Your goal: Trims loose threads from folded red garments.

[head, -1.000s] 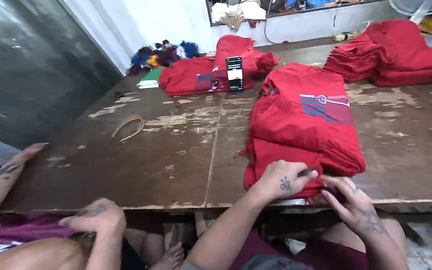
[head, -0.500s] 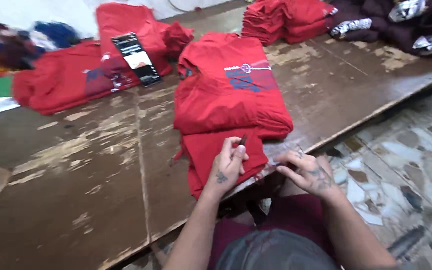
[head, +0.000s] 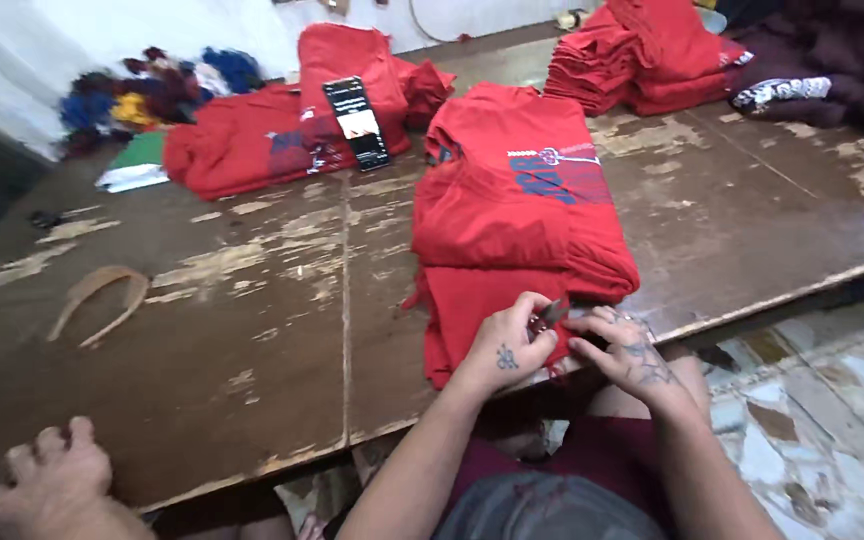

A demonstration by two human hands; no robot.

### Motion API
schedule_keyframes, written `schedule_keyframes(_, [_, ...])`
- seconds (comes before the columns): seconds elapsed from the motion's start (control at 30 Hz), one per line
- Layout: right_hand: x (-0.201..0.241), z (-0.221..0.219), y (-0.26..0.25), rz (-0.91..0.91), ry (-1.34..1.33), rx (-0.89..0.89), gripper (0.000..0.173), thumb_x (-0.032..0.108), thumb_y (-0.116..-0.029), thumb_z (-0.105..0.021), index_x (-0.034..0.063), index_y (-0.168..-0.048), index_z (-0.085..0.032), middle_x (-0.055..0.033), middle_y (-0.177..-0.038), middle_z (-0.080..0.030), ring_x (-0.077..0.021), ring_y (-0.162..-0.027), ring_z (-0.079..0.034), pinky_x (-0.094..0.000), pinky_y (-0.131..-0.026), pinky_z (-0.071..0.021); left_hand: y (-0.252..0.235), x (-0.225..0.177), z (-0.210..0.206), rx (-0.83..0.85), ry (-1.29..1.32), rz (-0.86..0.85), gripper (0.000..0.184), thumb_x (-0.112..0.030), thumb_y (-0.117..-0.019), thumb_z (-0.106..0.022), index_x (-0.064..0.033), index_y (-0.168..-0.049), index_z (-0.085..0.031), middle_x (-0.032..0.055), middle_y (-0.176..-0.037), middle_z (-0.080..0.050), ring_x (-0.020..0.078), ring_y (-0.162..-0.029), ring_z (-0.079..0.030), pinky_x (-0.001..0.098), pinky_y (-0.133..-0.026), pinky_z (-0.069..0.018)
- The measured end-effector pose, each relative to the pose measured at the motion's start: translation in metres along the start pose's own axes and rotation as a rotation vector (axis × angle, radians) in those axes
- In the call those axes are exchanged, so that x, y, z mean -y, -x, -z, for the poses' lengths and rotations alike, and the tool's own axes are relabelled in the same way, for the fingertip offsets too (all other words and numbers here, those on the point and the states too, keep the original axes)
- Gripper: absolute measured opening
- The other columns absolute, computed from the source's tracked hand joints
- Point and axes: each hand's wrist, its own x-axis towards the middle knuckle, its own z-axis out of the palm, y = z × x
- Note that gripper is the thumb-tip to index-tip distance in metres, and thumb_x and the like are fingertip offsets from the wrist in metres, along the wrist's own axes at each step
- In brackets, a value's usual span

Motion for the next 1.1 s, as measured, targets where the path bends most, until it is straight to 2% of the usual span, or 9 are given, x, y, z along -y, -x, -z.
schedule_keyframes(0.13, [-0.005, 0.000, -0.001, 0.086, 0.010, -0.049, 0.018, 0.018, -0.0929, -0.065, 0.0049, -0.097, -0.077, -0.0151, -0.094, -0.072, -0.0351, -0.094, -0.070, -0.0567, -0.089, -0.0525, 0.003, -0.002, 0.005, 0.068, -0.073, -0.038, 0.039, -0.019, -0.0960, -0.058, -0.0053, -0.132, -0.063, 0.0127, -0.105, -0.072, 0.0242, -0.092, -0.069, 0.0462, -0.083, -0.0548])
schedule_keyframes(0.33, [-0.026, 0.012, 0.013, 0.160, -0.121, -0.095, 0.023, 0.023, -0.0984, -0.059, 0.0068, -0.094, -0.075, -0.0078, -0.095, -0.072, -0.0182, -0.096, -0.068, -0.0341, -0.092, -0.0542, 0.008, -0.003, 0.009, 0.144, -0.159, -0.107, 0.038, -0.018, -0.0991, -0.056, -0.0040, -0.134, -0.063, 0.0148, -0.121, -0.070, 0.0271, -0.109, -0.069, 0.0490, -0.094, -0.0531])
schedule_keyframes(0.43, [-0.025, 0.011, 0.016, 0.164, -0.138, -0.102, 0.025, 0.025, -0.1008, -0.056, 0.0069, -0.095, -0.072, -0.0077, -0.097, -0.071, -0.0174, -0.099, -0.067, -0.0348, -0.094, -0.0537, 0.009, -0.005, 0.007, 0.164, -0.252, -0.130, 0.038, -0.017, -0.0972, -0.059, -0.0072, -0.134, -0.064, 0.0138, -0.122, -0.070, 0.0285, -0.108, -0.069, 0.0506, -0.089, -0.0545])
schedule_keyframes(0.63, [-0.023, 0.011, 0.027, 0.157, -0.338, -0.147, 0.026, 0.031, -0.1039, -0.055, 0.0114, -0.094, -0.067, -0.0014, -0.098, -0.069, -0.0137, -0.109, -0.067, -0.0468, -0.117, -0.0426, 0.013, -0.002, -0.009, -0.007, -0.476, -0.260, 0.034, -0.011, -0.0955, -0.059, -0.0191, -0.125, -0.074, 0.0094, -0.097, -0.075, 0.0275, -0.079, -0.073, 0.0469, -0.063, -0.0562])
schedule_keyframes(0.73, [-0.024, 0.012, 0.031, 0.140, -0.429, -0.159, 0.027, 0.037, -0.1043, -0.055, 0.0161, -0.092, -0.066, 0.0033, -0.096, -0.069, -0.0109, -0.109, -0.068, -0.0462, -0.120, -0.0407, 0.013, -0.002, -0.005, -0.014, -0.388, -0.240, 0.033, -0.012, -0.0959, -0.059, -0.0143, -0.126, -0.073, 0.0105, -0.099, -0.075, 0.0279, -0.085, -0.073, 0.0475, -0.069, -0.0572])
schedule_keyframes(0.87, [-0.009, 0.005, 0.017, 0.069, -0.077, -0.156, 0.048, 0.047, -0.1055, -0.047, 0.0067, -0.098, -0.072, -0.0078, -0.093, -0.071, -0.0192, -0.096, -0.069, -0.0423, -0.093, -0.0545, 0.005, 0.000, -0.006, -0.123, -0.097, -0.210, 0.038, -0.015, -0.0958, -0.062, -0.0027, -0.131, -0.067, 0.0126, -0.109, -0.074, 0.0223, -0.094, -0.072, 0.0400, -0.084, -0.0582])
schedule_keyframes(0.93, [-0.002, -0.006, 0.003, 0.071, 0.118, -0.103, 0.048, 0.047, -0.1013, -0.052, 0.0041, -0.105, -0.073, -0.0161, -0.098, -0.072, -0.0341, -0.095, -0.069, -0.0539, -0.084, -0.0544, 0.001, 0.002, -0.008, -0.109, -0.026, -0.151, 0.039, -0.016, -0.0970, -0.061, -0.0017, -0.132, -0.066, 0.0126, -0.110, -0.073, 0.0201, -0.096, -0.070, 0.0373, -0.088, -0.0563])
schedule_keyframes(1.0, [-0.002, -0.009, -0.001, 0.095, 0.143, -0.063, 0.039, 0.038, -0.0990, -0.056, 0.0025, -0.102, -0.072, -0.0171, -0.094, -0.071, -0.0373, -0.090, -0.069, -0.0585, -0.083, -0.0519, 0.000, 0.001, -0.007, -0.063, -0.047, -0.097, 0.039, -0.017, -0.0981, -0.059, -0.0025, -0.134, -0.065, 0.0130, -0.112, -0.073, 0.0216, -0.098, -0.070, 0.0392, -0.090, -0.0553])
schedule_keyframes(1.1, [-0.011, 0.010, 0.007, 0.087, -0.019, 0.008, 0.021, 0.020, -0.0959, -0.061, 0.0042, -0.099, -0.073, -0.0103, -0.093, -0.073, -0.0260, -0.091, -0.071, -0.0492, -0.091, -0.0545, 0.004, 0.001, -0.004, -0.005, -0.075, -0.105, 0.039, -0.017, -0.0982, -0.058, -0.0027, -0.135, -0.064, 0.0140, -0.115, -0.072, 0.0234, -0.101, -0.070, 0.0419, -0.091, -0.0547])
